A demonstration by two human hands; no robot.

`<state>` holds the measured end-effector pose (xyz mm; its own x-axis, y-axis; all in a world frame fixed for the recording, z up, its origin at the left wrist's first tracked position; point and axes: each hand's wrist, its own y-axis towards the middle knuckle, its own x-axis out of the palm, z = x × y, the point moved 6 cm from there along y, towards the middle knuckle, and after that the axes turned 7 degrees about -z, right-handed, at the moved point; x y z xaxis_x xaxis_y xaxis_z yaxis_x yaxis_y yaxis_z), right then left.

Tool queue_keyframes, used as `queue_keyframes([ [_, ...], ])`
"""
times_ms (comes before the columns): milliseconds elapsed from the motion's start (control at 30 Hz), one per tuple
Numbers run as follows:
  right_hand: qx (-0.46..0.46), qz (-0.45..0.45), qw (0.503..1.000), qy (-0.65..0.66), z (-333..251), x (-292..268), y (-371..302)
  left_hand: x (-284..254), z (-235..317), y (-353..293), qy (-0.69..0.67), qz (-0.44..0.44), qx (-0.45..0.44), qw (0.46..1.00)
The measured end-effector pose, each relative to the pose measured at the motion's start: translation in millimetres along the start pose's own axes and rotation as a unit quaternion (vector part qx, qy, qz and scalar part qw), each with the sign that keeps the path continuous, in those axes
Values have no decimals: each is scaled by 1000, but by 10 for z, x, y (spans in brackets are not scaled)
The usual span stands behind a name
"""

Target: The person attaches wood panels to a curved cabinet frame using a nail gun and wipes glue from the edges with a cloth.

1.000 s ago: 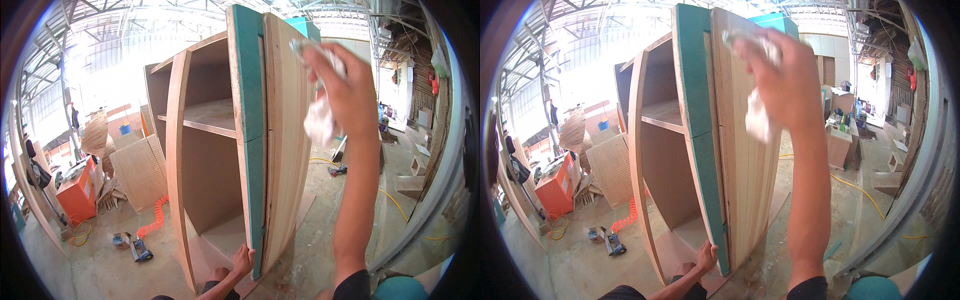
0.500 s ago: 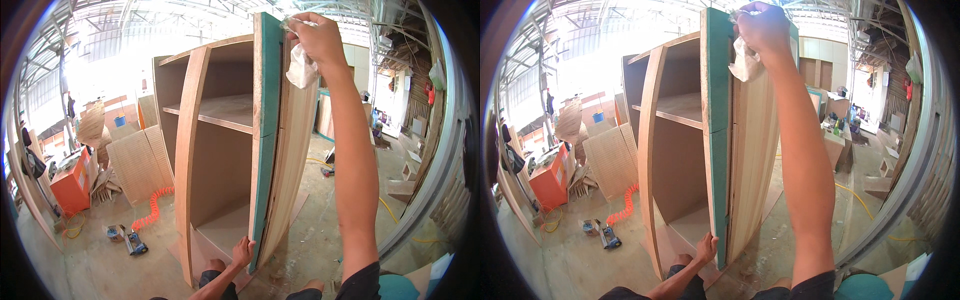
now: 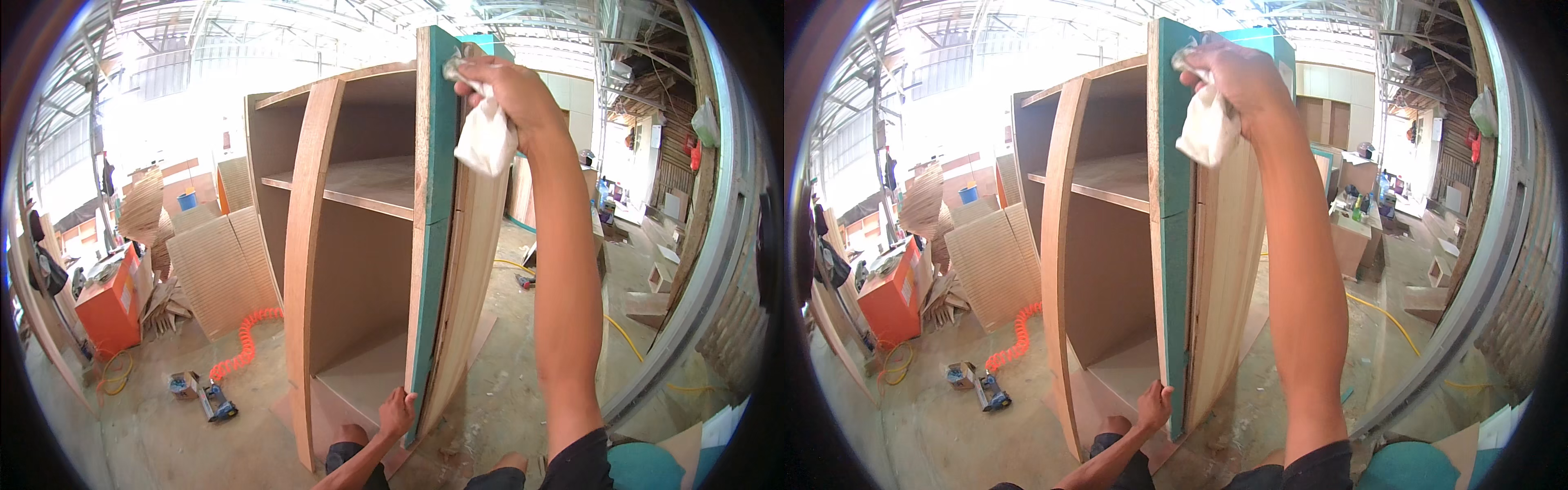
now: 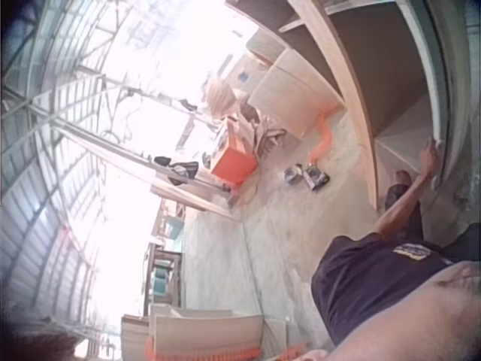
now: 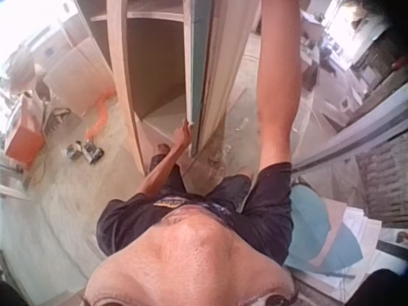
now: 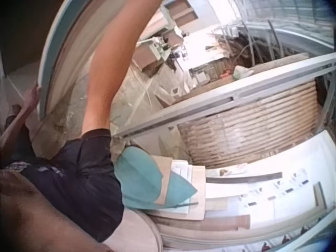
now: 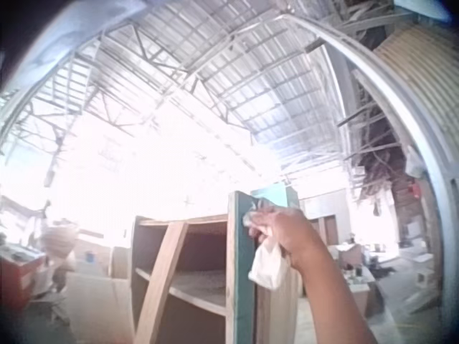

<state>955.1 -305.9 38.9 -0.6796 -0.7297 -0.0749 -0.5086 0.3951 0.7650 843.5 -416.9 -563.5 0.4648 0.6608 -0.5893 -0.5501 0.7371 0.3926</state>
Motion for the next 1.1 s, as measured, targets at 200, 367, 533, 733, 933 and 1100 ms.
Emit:
queue_keyframes([
  [200,-66,24,996,46,-5,-146,78,-39,46,-10,-5,22,13,1000],
  [367,-87,42,995,-12,-111,-51,224,-17,68,17,-2,26,20,999],
  [533,-56,18,998,-5,85,14,-53,-64,79,0,13,33,24,999],
  [733,-112,26,993,29,-8,-34,67,-36,106,0,0,19,23,1000],
  [933,-66,55,996,-1,236,102,-178,-50,60,-6,14,14,12,1000],
  [1100,-17,62,997,45,573,170,-666,-30,54,6,5,13,15,1000],
])
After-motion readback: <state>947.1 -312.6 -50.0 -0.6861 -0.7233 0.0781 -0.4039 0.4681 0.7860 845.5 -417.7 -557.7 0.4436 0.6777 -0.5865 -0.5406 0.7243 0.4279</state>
